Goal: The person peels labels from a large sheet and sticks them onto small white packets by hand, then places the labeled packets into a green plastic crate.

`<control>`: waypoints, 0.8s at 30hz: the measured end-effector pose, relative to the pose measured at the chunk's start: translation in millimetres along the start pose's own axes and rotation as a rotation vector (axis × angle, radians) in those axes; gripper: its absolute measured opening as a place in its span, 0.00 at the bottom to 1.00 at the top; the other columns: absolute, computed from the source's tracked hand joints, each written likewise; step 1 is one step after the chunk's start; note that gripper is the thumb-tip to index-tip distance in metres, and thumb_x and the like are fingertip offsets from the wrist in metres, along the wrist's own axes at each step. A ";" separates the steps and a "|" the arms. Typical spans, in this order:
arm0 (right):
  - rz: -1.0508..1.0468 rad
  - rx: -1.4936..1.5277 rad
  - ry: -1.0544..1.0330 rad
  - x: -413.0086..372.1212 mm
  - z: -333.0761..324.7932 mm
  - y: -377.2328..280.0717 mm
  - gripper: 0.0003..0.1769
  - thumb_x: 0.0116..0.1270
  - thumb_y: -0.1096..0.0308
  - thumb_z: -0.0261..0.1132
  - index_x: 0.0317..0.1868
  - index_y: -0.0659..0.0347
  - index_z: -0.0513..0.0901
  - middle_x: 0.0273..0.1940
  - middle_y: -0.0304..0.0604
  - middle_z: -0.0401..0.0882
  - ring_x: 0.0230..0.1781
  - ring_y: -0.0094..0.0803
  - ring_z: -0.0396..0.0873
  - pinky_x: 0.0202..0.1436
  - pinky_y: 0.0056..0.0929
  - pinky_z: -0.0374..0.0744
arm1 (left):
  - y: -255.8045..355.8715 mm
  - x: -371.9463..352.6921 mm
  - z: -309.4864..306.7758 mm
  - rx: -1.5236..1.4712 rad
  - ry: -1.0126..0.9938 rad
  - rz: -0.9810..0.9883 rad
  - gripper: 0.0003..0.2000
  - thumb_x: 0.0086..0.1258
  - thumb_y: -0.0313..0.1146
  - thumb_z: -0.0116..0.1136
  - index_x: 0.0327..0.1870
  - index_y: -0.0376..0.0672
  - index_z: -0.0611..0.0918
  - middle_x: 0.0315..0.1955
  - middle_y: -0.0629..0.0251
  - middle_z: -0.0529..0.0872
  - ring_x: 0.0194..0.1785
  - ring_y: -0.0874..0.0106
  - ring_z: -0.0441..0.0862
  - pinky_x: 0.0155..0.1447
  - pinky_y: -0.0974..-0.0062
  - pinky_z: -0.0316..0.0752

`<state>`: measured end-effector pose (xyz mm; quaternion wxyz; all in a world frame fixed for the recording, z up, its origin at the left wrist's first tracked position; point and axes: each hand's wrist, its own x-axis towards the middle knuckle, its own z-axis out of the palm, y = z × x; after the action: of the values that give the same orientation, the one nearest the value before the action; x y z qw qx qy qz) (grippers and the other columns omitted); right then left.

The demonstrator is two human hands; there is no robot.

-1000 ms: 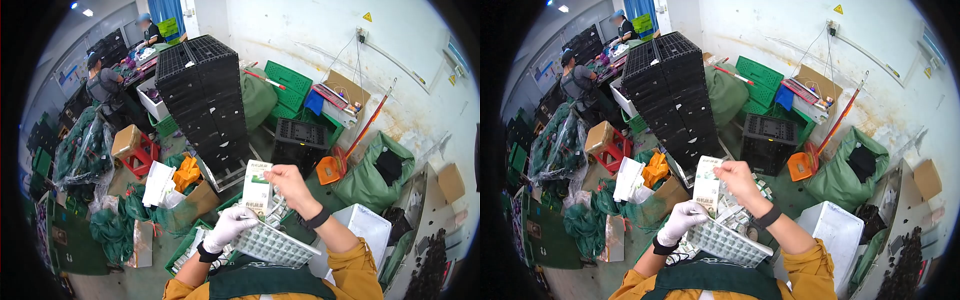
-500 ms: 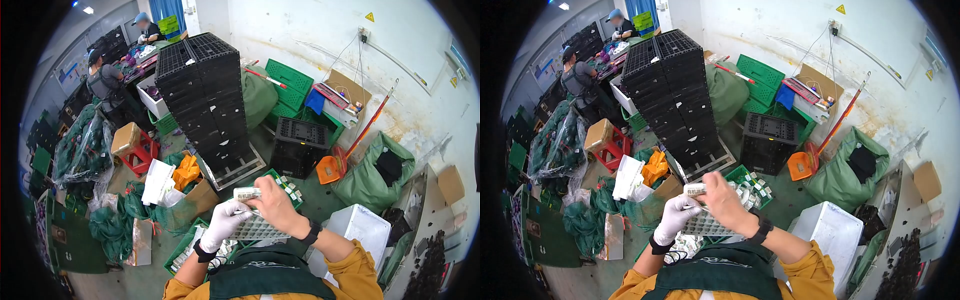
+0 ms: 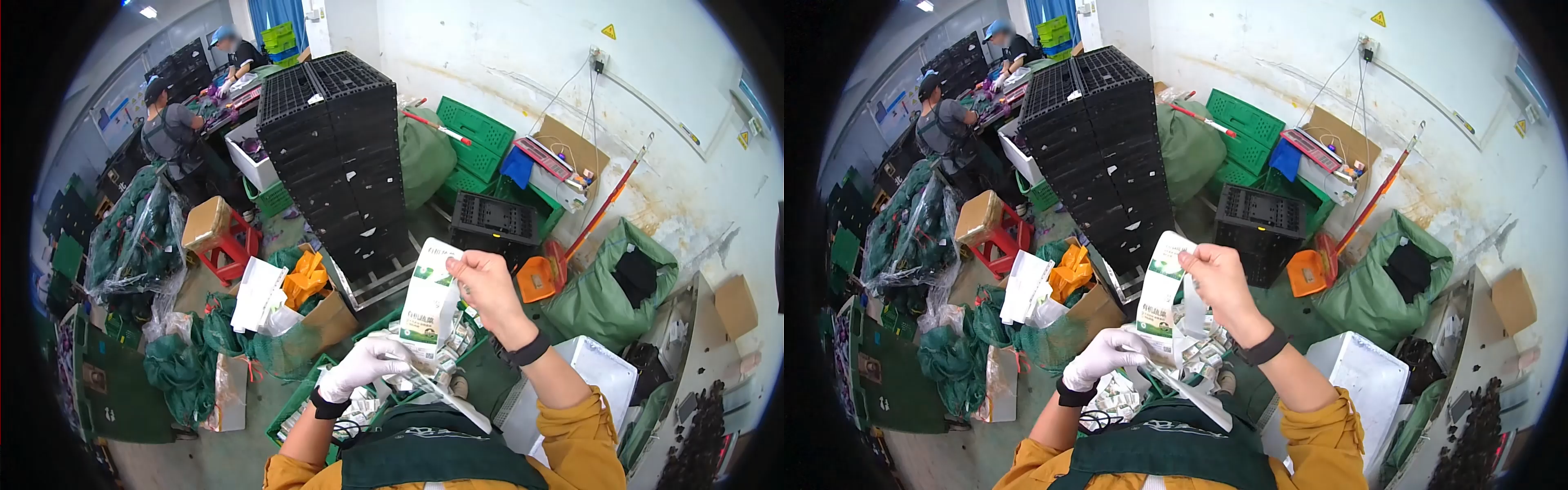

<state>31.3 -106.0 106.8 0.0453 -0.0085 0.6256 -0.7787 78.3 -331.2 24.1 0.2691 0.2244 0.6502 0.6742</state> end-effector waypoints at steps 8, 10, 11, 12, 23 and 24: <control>-0.038 -0.024 0.055 5.0 1.0 17.1 0.12 0.65 0.70 0.59 0.24 0.65 0.76 0.18 0.28 0.68 0.18 0.12 0.61 0.20 0.17 0.59 | 20.7 1.7 21.8 -0.108 0.222 0.004 0.02 0.58 0.25 0.62 0.30 0.38 0.81 0.27 0.73 0.79 0.32 0.83 0.75 0.38 0.84 0.70; -0.013 -0.081 0.058 7.7 -9.4 24.4 0.11 0.66 0.70 0.58 0.26 0.65 0.76 0.18 0.30 0.69 0.19 0.13 0.63 0.21 0.18 0.62 | 16.9 3.2 21.4 -0.053 0.313 0.062 0.03 0.58 0.24 0.62 0.29 0.36 0.81 0.28 0.71 0.78 0.31 0.81 0.74 0.39 0.83 0.70; -0.119 -0.281 0.041 9.5 -13.3 29.4 0.09 0.66 0.69 0.57 0.29 0.64 0.75 0.19 0.33 0.71 0.20 0.16 0.66 0.23 0.20 0.65 | 15.4 4.4 17.9 0.090 0.332 0.132 0.03 0.57 0.24 0.62 0.29 0.35 0.81 0.28 0.70 0.78 0.32 0.81 0.75 0.38 0.82 0.70; -0.227 -0.482 0.021 10.8 -15.1 31.6 0.07 0.66 0.69 0.57 0.32 0.64 0.75 0.20 0.36 0.72 0.22 0.19 0.69 0.25 0.22 0.68 | 15.1 5.5 15.0 0.119 0.336 0.141 0.03 0.57 0.24 0.62 0.29 0.35 0.81 0.27 0.70 0.78 0.32 0.81 0.75 0.38 0.82 0.70; -0.335 -1.046 -0.009 -18.7 11.7 24.2 0.21 0.49 0.61 0.73 0.30 0.62 0.67 0.19 0.43 0.73 0.20 0.33 0.74 0.24 0.30 0.70 | 21.2 4.3 20.0 0.196 0.425 0.151 0.03 0.56 0.24 0.63 0.29 0.36 0.82 0.26 0.67 0.81 0.31 0.80 0.76 0.38 0.81 0.71; -0.205 -0.868 -0.140 -18.0 8.4 24.8 0.20 0.51 0.61 0.72 0.29 0.62 0.68 0.19 0.41 0.73 0.20 0.29 0.73 0.23 0.29 0.70 | 22.4 3.2 19.2 0.171 0.428 0.133 0.03 0.55 0.23 0.63 0.28 0.36 0.82 0.26 0.68 0.81 0.32 0.79 0.76 0.39 0.81 0.71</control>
<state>51.3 -118.0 85.1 0.0024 -0.1411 0.8857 -0.4423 86.8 -314.8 47.3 0.0601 0.1406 0.7311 0.6649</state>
